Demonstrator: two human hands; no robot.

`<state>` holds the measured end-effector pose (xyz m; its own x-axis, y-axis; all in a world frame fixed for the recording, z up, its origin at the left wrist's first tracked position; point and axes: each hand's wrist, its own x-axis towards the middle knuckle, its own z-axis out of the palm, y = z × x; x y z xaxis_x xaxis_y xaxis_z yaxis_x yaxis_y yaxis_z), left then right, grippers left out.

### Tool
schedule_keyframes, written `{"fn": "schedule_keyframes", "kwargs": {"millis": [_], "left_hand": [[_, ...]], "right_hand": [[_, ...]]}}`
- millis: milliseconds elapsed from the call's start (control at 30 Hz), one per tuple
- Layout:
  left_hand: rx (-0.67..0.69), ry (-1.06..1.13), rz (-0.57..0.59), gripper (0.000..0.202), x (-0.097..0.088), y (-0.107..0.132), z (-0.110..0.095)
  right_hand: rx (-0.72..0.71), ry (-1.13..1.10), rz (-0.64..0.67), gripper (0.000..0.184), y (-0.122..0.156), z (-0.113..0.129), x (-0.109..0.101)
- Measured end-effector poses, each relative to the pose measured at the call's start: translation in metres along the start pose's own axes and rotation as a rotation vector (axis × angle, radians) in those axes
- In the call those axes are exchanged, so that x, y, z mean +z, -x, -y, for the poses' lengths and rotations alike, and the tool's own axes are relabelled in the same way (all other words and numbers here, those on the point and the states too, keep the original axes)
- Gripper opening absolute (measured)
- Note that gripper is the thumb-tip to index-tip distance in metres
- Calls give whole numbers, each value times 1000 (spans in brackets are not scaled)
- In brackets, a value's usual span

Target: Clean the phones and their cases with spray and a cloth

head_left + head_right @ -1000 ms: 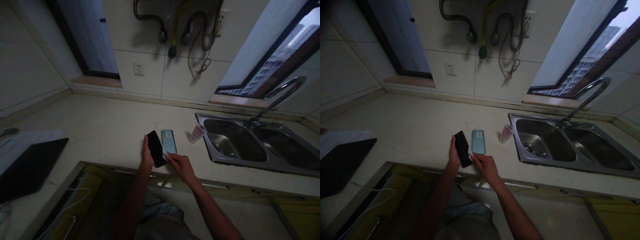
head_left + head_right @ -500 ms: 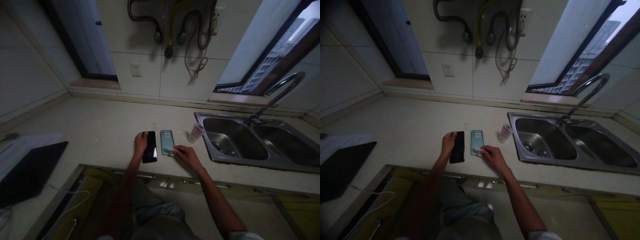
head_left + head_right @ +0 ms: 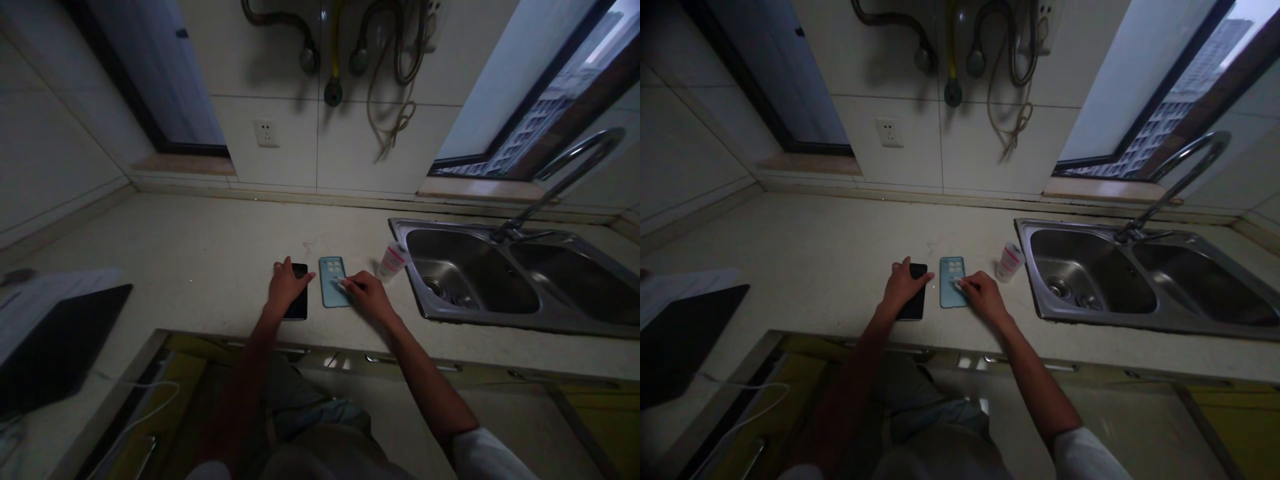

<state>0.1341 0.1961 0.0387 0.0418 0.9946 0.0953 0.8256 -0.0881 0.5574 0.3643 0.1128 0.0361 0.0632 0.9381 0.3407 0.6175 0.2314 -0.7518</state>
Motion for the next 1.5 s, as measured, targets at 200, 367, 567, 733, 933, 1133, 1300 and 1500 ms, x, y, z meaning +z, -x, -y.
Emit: {"fn": "schedule_keyframes", "kwargs": {"millis": [200,367,567,733,933,1133,1300,1500], "left_hand": [[64,-178,64,85,2,2,-6],[167,-292,-12,64,3,-3,-6],[208,-406,-22,55,7,3,-8],[213,-458,-29,59,7,8,-10],[259,-351,-92,56,-6,23,-36],[190,-206,205,40,5,25,-72],[111,-157,220,36,18,10,-77],[-15,327,111,19,14,14,-62]], "right_hand": [[61,-119,-35,30,3,-1,2],[81,-171,-60,33,4,-3,5],[117,-227,-65,32,6,-2,8],[185,-287,-73,38,7,0,7],[280,-439,-179,44,4,2,5],[364,-620,-267,43,0,0,2],[371,-665,-275,38,-1,1,-1],[337,-655,-305,34,0,7,-3]]}}
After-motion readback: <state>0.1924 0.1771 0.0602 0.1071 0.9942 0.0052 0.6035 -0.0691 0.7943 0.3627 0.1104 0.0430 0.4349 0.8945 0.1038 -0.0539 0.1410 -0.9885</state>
